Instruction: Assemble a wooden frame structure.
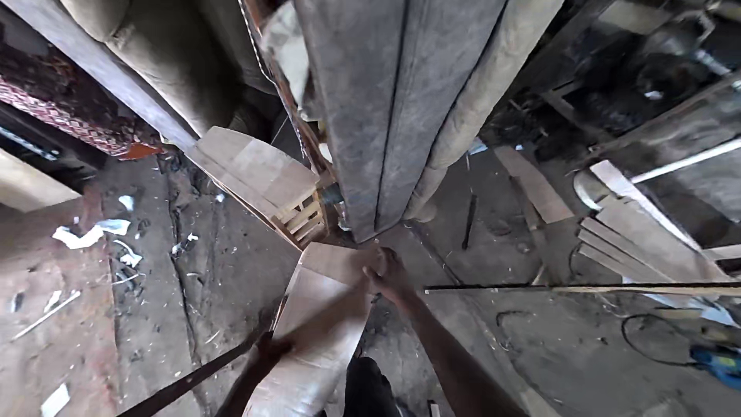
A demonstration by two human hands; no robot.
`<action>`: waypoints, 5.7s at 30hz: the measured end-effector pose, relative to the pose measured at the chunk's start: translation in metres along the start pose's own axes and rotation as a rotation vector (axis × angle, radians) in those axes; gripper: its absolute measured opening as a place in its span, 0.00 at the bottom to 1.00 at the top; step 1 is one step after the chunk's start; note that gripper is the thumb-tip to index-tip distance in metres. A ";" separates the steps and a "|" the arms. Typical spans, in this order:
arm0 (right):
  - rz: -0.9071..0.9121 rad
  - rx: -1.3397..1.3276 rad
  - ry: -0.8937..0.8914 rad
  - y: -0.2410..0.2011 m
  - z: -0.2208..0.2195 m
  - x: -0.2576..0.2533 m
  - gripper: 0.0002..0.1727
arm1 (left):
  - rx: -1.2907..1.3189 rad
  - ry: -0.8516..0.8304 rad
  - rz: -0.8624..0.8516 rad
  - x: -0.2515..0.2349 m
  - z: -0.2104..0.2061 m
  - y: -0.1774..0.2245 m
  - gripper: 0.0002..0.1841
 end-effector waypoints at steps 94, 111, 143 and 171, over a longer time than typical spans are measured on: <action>-0.766 -0.959 0.452 -0.350 -0.347 -0.034 0.28 | -1.316 -0.488 -0.407 -0.185 0.478 0.140 0.37; -0.974 -1.005 0.580 -0.395 -0.355 -0.096 0.30 | -1.305 -0.607 -0.481 -0.258 0.507 0.182 0.41; -0.913 -0.859 0.371 -0.341 -0.292 -0.134 0.31 | -1.307 -0.472 -0.486 -0.273 0.495 0.206 0.40; -0.857 -0.758 0.393 -0.327 -0.290 -0.153 0.31 | -0.017 -0.005 -0.383 -0.329 0.682 0.146 0.31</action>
Point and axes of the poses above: each hand's wrist, its own x-axis away from the middle knuckle, its own z-axis out of the back of the hand, y = z × x, the point moved 8 cm from there along -x, towards the middle knuckle, and after that the axes turned 12 degrees about -y, right-handed, at the moved point
